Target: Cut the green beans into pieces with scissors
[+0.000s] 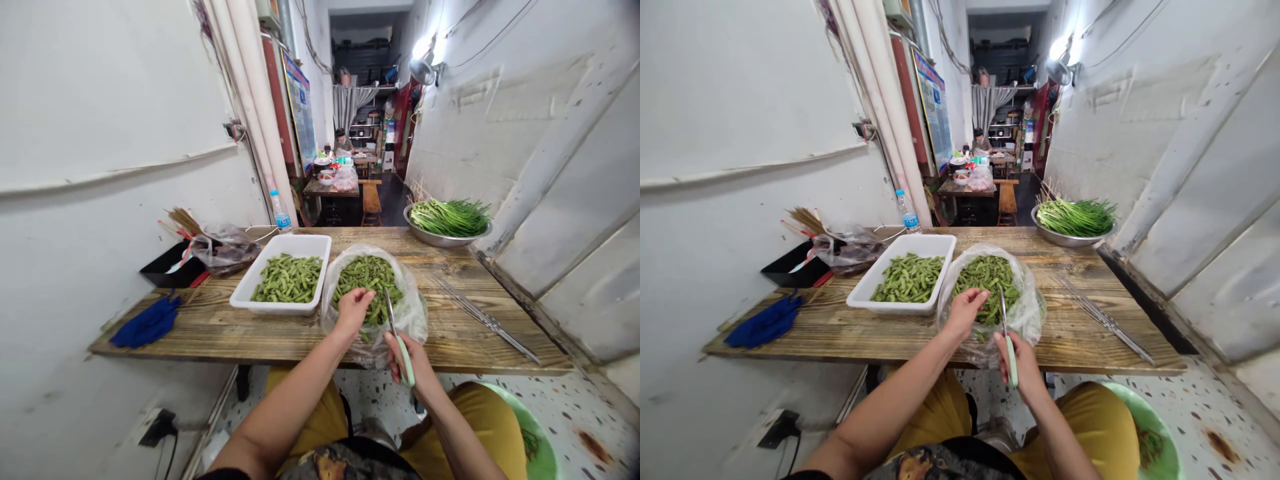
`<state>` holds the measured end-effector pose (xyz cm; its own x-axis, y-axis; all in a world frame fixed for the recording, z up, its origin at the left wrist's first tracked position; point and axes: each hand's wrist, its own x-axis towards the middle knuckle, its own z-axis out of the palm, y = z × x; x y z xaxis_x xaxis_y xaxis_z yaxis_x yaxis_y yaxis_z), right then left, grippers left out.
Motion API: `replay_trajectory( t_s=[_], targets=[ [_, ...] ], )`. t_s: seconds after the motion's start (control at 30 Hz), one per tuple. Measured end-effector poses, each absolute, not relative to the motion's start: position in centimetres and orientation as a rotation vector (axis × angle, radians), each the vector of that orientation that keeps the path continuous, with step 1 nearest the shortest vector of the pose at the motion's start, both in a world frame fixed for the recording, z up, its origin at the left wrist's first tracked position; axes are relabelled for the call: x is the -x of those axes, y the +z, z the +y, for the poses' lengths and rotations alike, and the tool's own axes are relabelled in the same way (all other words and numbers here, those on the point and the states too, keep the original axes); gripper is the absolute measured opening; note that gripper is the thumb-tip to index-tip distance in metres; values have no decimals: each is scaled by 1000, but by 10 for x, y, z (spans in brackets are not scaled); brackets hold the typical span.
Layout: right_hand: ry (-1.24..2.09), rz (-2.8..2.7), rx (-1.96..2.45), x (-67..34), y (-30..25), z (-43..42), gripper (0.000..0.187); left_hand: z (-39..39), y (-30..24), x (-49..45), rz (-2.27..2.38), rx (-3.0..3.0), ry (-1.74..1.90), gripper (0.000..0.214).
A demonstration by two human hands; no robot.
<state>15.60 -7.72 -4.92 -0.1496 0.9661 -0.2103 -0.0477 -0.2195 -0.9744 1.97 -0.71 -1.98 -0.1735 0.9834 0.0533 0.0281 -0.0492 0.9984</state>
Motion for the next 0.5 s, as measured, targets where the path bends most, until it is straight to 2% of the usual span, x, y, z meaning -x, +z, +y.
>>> replay_trajectory(
  t_s=[0.3,0.5],
  targets=[
    [1535,-1317,1261,-165,-33,-77,43,-17,-6,4,1322,-1700,962,28],
    [1529,-1404,1255,-166,-30,-75,37,-20,-8,7,1352,-1883,852,28]
  ],
)
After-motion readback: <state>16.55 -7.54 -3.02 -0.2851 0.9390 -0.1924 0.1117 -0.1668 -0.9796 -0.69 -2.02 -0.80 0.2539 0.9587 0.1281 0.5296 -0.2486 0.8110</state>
